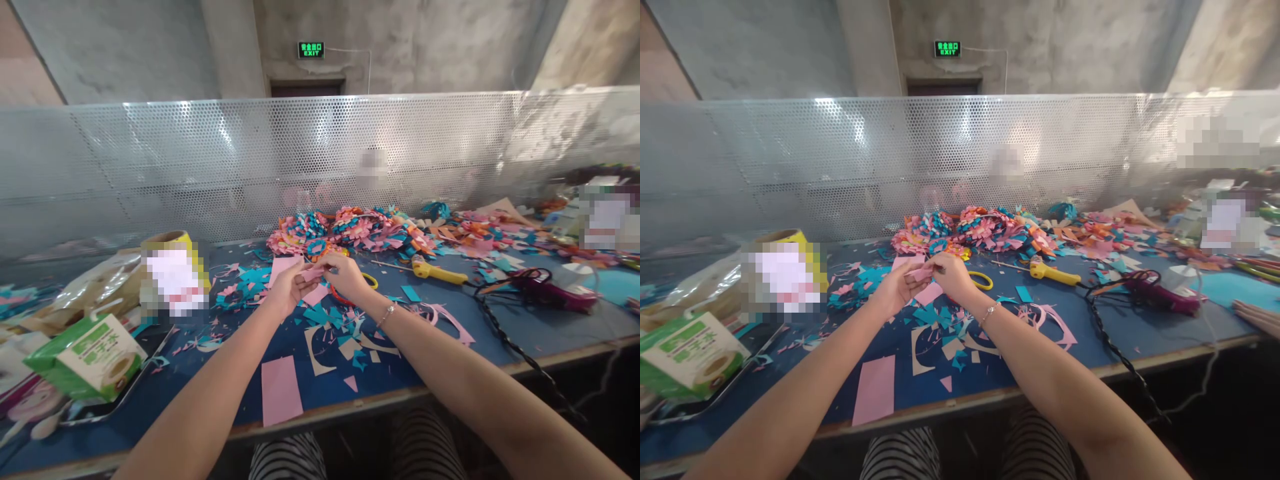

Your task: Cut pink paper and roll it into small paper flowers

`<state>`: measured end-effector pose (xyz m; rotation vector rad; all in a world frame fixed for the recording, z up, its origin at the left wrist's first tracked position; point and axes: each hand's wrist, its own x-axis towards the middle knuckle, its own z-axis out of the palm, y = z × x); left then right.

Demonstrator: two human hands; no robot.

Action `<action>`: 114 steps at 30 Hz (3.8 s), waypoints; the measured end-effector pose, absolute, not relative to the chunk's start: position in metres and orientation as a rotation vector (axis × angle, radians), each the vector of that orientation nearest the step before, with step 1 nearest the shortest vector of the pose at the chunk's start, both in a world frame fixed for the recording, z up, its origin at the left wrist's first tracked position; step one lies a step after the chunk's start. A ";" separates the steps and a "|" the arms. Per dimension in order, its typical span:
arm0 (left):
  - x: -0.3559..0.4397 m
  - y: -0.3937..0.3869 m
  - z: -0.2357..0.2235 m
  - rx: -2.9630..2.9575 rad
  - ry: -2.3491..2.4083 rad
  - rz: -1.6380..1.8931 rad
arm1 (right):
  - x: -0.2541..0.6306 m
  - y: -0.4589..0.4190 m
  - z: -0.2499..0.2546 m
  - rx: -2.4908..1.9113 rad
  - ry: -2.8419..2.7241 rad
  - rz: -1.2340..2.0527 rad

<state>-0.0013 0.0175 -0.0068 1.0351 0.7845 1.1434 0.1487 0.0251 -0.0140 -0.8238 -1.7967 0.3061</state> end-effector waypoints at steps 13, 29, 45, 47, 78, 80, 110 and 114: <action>0.003 0.010 -0.005 1.156 0.664 1.267 | 0.151 0.025 -0.014 -0.682 -1.684 0.118; 0.006 0.002 0.002 1.142 0.593 1.396 | 0.143 0.018 -0.015 -0.637 -1.613 0.283; 0.007 0.001 0.003 1.185 0.570 1.443 | 0.145 0.010 -0.010 -0.615 -1.670 0.190; 0.007 0.001 0.003 1.209 0.566 1.440 | 0.144 0.009 -0.010 -0.619 -1.675 0.194; 0.004 0.009 -0.004 1.334 0.687 1.470 | 0.143 0.015 -0.012 -0.617 -1.608 0.417; 0.003 0.010 -0.004 1.341 0.690 1.477 | 0.143 0.015 -0.012 -0.633 -1.597 0.411; 0.003 -0.002 0.005 1.679 0.896 1.589 | 0.137 0.015 -0.011 -0.648 -1.490 0.525; 0.003 0.002 0.002 1.620 0.872 1.588 | 0.136 0.016 -0.013 -0.664 -1.471 0.583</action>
